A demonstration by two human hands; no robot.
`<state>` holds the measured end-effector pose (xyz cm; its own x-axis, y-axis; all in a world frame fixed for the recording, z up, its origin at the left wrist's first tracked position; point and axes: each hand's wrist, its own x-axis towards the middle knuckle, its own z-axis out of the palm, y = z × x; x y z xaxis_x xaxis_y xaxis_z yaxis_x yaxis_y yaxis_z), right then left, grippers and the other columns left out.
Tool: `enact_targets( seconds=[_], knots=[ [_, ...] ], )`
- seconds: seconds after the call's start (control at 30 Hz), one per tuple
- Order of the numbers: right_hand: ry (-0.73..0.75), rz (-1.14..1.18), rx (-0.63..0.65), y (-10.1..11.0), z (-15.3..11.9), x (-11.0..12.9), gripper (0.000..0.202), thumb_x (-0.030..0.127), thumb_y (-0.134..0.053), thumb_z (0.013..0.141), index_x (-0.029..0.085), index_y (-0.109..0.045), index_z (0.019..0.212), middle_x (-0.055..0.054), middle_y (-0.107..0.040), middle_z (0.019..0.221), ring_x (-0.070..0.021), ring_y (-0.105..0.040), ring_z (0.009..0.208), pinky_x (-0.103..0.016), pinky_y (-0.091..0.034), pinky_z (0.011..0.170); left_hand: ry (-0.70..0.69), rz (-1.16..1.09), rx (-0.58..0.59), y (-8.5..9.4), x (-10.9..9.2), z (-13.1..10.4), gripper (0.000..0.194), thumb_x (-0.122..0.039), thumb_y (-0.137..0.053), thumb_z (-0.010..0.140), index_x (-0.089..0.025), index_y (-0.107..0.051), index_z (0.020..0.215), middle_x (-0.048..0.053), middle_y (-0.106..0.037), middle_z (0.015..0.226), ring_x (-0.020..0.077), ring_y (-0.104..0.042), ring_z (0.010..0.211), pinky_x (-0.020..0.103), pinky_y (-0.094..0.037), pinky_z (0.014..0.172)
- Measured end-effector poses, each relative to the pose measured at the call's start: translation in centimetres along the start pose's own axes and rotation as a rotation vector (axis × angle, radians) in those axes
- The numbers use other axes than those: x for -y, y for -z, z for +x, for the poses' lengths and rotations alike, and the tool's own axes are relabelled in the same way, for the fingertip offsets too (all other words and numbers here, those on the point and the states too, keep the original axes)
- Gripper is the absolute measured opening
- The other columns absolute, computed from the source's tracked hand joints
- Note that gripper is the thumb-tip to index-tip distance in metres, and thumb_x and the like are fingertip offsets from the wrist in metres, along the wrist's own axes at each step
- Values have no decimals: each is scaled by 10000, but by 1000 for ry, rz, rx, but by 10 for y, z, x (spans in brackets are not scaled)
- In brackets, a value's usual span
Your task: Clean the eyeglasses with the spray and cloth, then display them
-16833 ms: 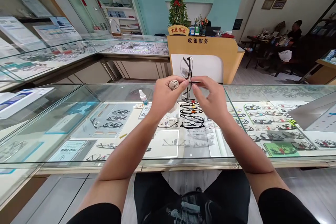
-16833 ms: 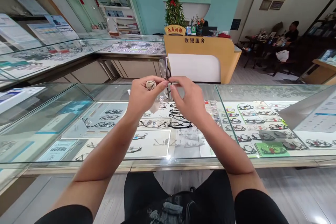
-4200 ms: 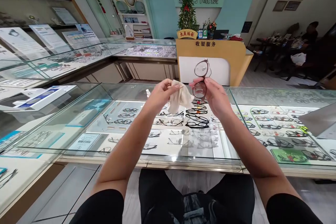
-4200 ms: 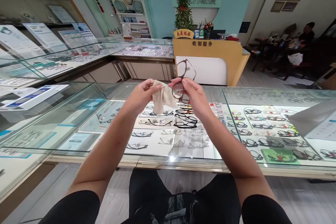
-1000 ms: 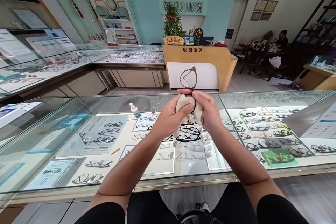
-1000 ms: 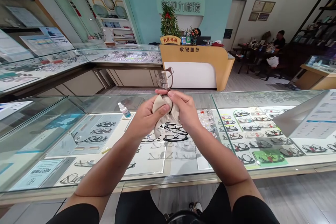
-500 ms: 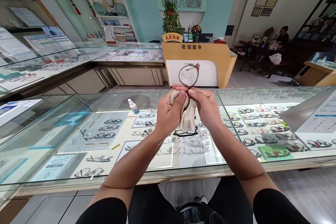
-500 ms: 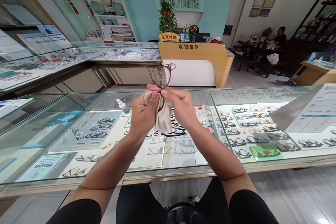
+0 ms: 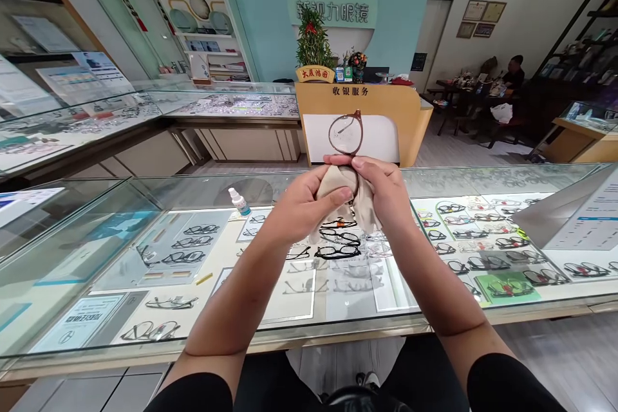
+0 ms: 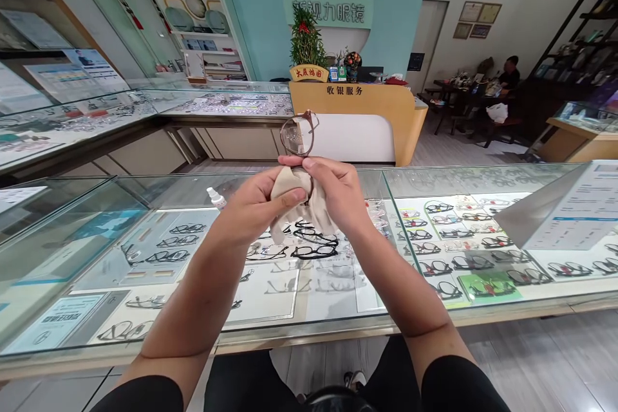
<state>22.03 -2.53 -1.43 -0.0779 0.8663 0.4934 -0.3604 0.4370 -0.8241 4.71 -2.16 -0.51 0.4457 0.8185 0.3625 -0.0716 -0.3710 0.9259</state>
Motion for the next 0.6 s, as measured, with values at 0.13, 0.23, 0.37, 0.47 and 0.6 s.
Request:
enact_targets(
  seconds=[0.13,0.23,0.37,0.47,0.6],
  knots=[
    [-2,12,-17,-2,2,-7,280,500,-773,975,282,-939,1029,-27,-893,1236,-312,-772,1333,-486,-581,1221,-49,-34,-110,-15,7,1,539,-598,-928,872,-190,-747,1175,6,-690,832,145,-577,698,259,-477,642],
    [5,18,0,-3,1,-10,275,509,-776,970,293,-939,1022,-21,-883,1269,-319,-747,1387,-503,-544,1271,-111,-40,-227,-25,12,0,539,-662,-880,902,-197,-760,1145,10,-680,835,147,-558,704,266,-469,643],
    [44,-35,40,-1,-1,-8,281,539,-794,977,308,-938,1047,-24,-882,1263,-330,-744,1382,-527,-533,1276,-147,7,-316,-22,14,1,580,-773,-777,936,-194,-758,948,-1,-598,745,148,-499,689,278,-452,654],
    [56,-78,50,3,0,-6,289,563,-806,982,315,-938,1047,-35,-884,1233,-320,-767,1316,-517,-575,1212,-72,-19,-163,-7,12,3,592,-783,-773,931,-193,-742,906,6,-612,769,150,-518,699,277,-454,650],
    [30,-60,35,12,7,-6,296,559,-787,1004,310,-935,1064,-44,-878,1247,-297,-789,1233,-501,-603,1160,4,-26,-23,14,13,8,595,-778,-758,948,-188,-726,873,26,-657,804,164,-572,729,284,-470,661]
  ],
)
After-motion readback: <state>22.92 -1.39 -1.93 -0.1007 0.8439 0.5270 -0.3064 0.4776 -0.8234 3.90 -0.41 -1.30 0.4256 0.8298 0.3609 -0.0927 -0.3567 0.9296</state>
